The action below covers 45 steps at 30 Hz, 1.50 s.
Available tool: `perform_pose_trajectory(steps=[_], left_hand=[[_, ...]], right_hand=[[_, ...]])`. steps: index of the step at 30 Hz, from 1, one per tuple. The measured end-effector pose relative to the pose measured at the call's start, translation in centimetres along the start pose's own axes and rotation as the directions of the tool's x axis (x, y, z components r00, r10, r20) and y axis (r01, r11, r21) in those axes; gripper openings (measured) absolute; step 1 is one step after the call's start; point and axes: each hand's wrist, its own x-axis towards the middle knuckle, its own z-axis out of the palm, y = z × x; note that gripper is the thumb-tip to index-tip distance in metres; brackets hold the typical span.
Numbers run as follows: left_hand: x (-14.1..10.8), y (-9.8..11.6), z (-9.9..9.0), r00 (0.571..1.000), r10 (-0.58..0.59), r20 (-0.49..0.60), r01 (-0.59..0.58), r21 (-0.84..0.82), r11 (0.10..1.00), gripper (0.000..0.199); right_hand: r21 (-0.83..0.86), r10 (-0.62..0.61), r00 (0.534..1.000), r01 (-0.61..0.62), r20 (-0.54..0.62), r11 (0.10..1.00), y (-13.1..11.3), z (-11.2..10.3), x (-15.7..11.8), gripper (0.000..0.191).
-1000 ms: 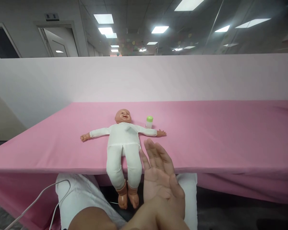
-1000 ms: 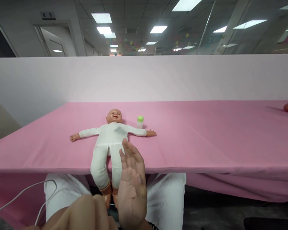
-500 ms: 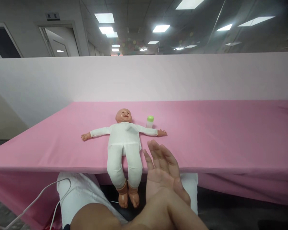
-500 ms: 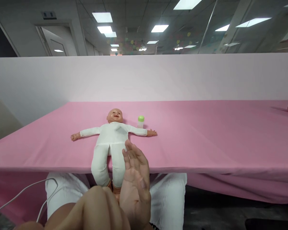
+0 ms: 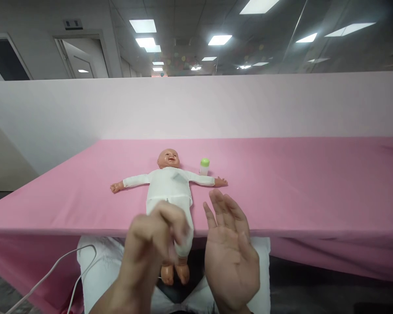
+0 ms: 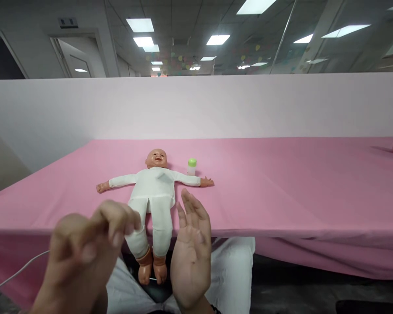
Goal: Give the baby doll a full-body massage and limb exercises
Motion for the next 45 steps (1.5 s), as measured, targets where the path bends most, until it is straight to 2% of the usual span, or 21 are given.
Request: perform_pose_trajectory(steps=[2, 3, 5, 7, 9, 10, 11, 14, 15, 16, 18, 20, 26, 28, 29, 33, 37, 42, 45], left_hand=[[1.2, -2.4, -1.1, 0.997, 0.034, -0.066, -0.028, 0.090, 0.996, 0.028], [1.7, -3.7, -1.5, 0.997, 0.015, -0.070, -0.002, 0.183, 0.983, 0.024], [2.6, -6.3, -2.2, 0.997, -0.071, -0.028, 0.076, 0.370, 0.926, 0.024], [3.4, -8.9, -2.6, 0.983, -0.176, 0.061, 0.126, 0.477, 0.870, 0.031], [4.1, -11.4, -2.6, 0.949, -0.269, 0.162, 0.139, 0.553, 0.822, 0.039], [4.5, -12.6, -2.6, 0.924, -0.319, 0.213, 0.138, 0.592, 0.794, 0.042], [4.9, -13.8, -2.6, 0.889, -0.374, 0.265, 0.136, 0.627, 0.767, 0.046], [5.8, -16.9, -2.4, 0.768, -0.493, 0.408, 0.108, 0.677, 0.728, 0.057], [6.1, -17.7, -2.3, 0.735, -0.514, 0.442, 0.103, 0.677, 0.729, 0.060], [6.2, -18.5, -2.3, 0.708, -0.530, 0.468, 0.102, 0.674, 0.732, 0.062], [6.3, -19.7, -2.1, 0.671, -0.552, 0.496, 0.113, 0.667, 0.737, 0.065], [6.1, -20.6, -2.0, 0.659, -0.562, 0.499, 0.126, 0.664, 0.737, 0.067], [5.4, -22.0, -1.4, 0.700, -0.578, 0.420, 0.162, 0.694, 0.701, 0.068], [5.6, -22.4, -1.2, 0.709, -0.586, 0.392, 0.179, 0.704, 0.687, 0.067], [5.8, -22.6, -1.0, 0.710, -0.593, 0.379, 0.187, 0.710, 0.679, 0.067], [6.4, -23.6, -0.3, 0.719, -0.616, 0.321, 0.221, 0.735, 0.641, 0.065], [6.0, -24.6, -0.1, 0.722, -0.643, 0.256, 0.319, 0.702, 0.637, 0.067], [4.5, -25.4, -0.4, 0.728, -0.682, 0.061, 0.532, 0.578, 0.619, 0.073], [4.2, -24.8, -0.6, 0.741, -0.670, -0.044, 0.589, 0.523, 0.616, 0.064]], right_hand=[[-0.079, -0.035, 0.999, 0.035, -0.003, 0.996, 0.2, -0.5, 1.0, 0.041], [-0.135, -0.042, 0.999, 0.043, 0.011, 0.990, 0.4, -0.7, 1.7, 0.041], [-0.270, -0.019, 0.995, 0.045, 0.098, 0.962, 1.2, -1.1, 3.5, 0.040], [-0.429, 0.062, 0.966, 0.053, 0.250, 0.902, 2.6, -1.4, 5.6, 0.039], [-0.590, 0.190, 0.906, 0.078, 0.379, 0.804, 4.5, -1.4, 7.7, 0.038], [-0.659, 0.268, 0.861, 0.099, 0.432, 0.745, 5.6, -1.4, 8.7, 0.040], [-0.719, 0.357, 0.801, 0.126, 0.480, 0.684, 6.7, -1.3, 9.6, 0.043], [-0.795, 0.585, 0.559, 0.266, 0.587, 0.545, 9.7, -1.0, 11.6, 0.057], [-0.795, 0.618, 0.505, 0.314, 0.602, 0.519, 10.5, -0.9, 12.0, 0.060], [-0.791, 0.637, 0.469, 0.354, 0.612, 0.499, 11.1, -0.7, 12.3, 0.062], [-0.784, 0.656, 0.434, 0.406, 0.617, 0.469, 12.0, -0.5, 12.8, 0.065], [-0.782, 0.677, 0.405, 0.430, 0.614, 0.452, 12.3, -0.4, 13.3, 0.067], [-0.757, 0.695, 0.343, 0.464, 0.632, 0.460, 12.4, -0.5, 15.0, 0.070], [-0.753, 0.689, 0.345, 0.470, 0.637, 0.461, 12.9, -0.5, 15.4, 0.068], [-0.757, 0.685, 0.359, 0.472, 0.634, 0.453, 13.1, -0.5, 15.5, 0.066], [-0.812, 0.672, 0.466, 0.423, 0.576, 0.403, 14.3, -0.6, 15.3, 0.060], [-0.867, 0.656, 0.566, 0.330, 0.498, 0.373, 15.0, -1.0, 15.0, 0.068], [-0.910, 0.636, 0.654, 0.252, 0.410, 0.328, 15.3, -1.5, 14.6, 0.083], [-0.915, 0.563, 0.728, 0.241, 0.391, 0.324, 15.1, -1.7, 14.5, 0.082]])
